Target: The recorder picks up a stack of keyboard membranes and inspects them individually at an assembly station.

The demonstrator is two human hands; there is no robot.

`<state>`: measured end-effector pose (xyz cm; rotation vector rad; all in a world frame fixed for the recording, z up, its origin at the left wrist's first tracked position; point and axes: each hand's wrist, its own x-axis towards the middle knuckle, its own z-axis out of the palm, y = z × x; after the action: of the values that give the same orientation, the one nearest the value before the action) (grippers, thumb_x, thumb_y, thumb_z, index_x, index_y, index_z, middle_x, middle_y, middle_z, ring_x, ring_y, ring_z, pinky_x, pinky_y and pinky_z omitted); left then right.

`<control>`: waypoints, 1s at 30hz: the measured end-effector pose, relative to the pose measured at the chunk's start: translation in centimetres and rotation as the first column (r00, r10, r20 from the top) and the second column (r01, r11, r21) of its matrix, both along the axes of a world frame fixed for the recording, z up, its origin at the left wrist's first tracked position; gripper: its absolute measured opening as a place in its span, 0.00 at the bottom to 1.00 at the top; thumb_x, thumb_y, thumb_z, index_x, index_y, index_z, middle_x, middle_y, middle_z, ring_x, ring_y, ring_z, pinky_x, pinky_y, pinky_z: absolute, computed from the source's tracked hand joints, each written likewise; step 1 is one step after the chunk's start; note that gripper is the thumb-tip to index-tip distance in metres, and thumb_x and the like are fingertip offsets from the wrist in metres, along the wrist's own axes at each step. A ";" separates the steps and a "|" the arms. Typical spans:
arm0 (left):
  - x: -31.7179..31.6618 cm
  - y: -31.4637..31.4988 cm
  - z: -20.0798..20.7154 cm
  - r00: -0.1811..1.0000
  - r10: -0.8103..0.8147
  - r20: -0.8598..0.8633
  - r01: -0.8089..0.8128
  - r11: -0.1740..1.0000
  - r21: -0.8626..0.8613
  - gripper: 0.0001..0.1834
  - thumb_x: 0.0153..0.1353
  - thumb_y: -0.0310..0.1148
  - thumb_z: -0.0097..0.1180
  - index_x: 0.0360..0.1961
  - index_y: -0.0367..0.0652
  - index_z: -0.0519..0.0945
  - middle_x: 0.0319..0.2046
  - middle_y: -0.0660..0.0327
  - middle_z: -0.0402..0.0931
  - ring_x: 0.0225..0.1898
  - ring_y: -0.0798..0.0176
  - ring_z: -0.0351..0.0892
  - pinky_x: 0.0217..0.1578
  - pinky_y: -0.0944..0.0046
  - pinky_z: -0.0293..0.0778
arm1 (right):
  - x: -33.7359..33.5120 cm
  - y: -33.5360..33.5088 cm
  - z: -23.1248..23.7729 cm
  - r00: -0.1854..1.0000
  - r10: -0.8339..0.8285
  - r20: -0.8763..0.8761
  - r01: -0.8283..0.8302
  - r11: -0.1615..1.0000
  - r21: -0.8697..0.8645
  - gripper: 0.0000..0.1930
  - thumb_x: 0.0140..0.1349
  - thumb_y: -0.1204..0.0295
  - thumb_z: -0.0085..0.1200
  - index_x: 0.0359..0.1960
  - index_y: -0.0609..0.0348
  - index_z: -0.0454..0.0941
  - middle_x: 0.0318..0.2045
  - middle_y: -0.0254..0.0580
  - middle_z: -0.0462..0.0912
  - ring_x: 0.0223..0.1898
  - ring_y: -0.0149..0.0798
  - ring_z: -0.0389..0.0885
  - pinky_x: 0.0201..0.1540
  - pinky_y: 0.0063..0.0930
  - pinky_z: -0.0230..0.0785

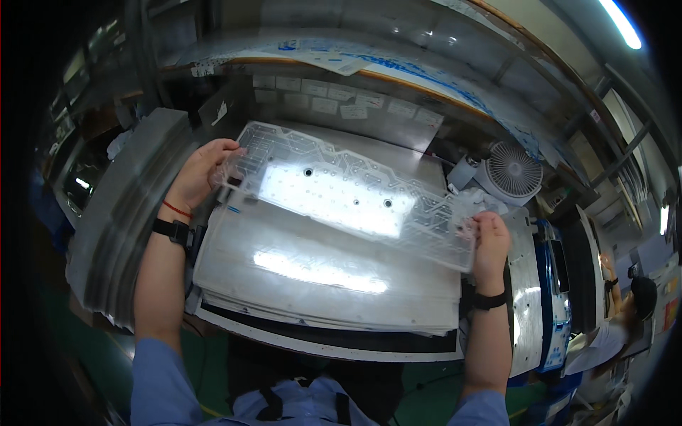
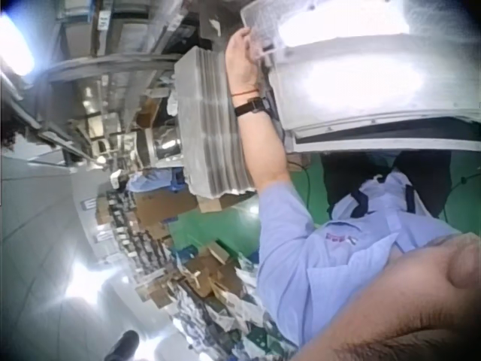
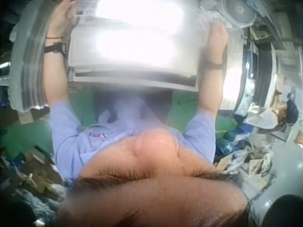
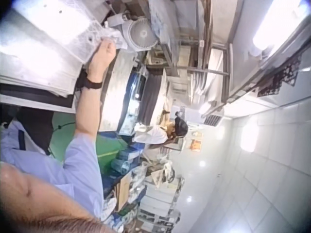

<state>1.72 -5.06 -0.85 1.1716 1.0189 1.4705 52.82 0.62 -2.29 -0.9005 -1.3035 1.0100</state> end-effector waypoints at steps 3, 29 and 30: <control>1.6 -0.5 1.9 0.985 0.026 -0.169 -0.036 0.998 -0.056 0.18 0.67 0.36 0.50 0.53 0.36 0.71 0.45 0.58 0.79 0.39 0.71 0.80 0.35 0.73 0.77 | -0.7 -0.5 0.3 0.999 0.002 0.035 -0.003 1.000 0.020 0.12 0.65 0.77 0.49 0.50 0.65 0.70 0.29 0.35 0.81 0.26 0.19 0.73 0.28 0.12 0.62; -1.8 3.5 -3.1 0.999 -0.044 -0.009 0.041 0.983 -0.181 0.11 0.67 0.31 0.48 0.47 0.37 0.73 0.34 0.64 0.77 0.25 0.80 0.69 0.26 0.81 0.68 | -0.7 0.2 -0.3 0.984 0.006 0.180 -0.002 1.000 -0.024 0.20 0.64 0.77 0.51 0.58 0.66 0.65 0.32 0.35 0.76 0.29 0.23 0.74 0.32 0.15 0.67; -1.8 3.6 -3.0 1.000 -0.029 0.004 0.029 0.984 -0.176 0.13 0.68 0.31 0.48 0.50 0.36 0.73 0.35 0.63 0.77 0.27 0.80 0.69 0.28 0.81 0.69 | -0.5 0.4 -0.5 0.981 0.003 0.192 0.001 1.000 -0.023 0.20 0.64 0.76 0.51 0.58 0.66 0.65 0.33 0.35 0.77 0.30 0.24 0.74 0.34 0.16 0.68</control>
<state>-0.12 -1.47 -3.88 1.0545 1.1026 1.3293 52.30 1.00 -2.74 -1.0354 -1.4560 0.9587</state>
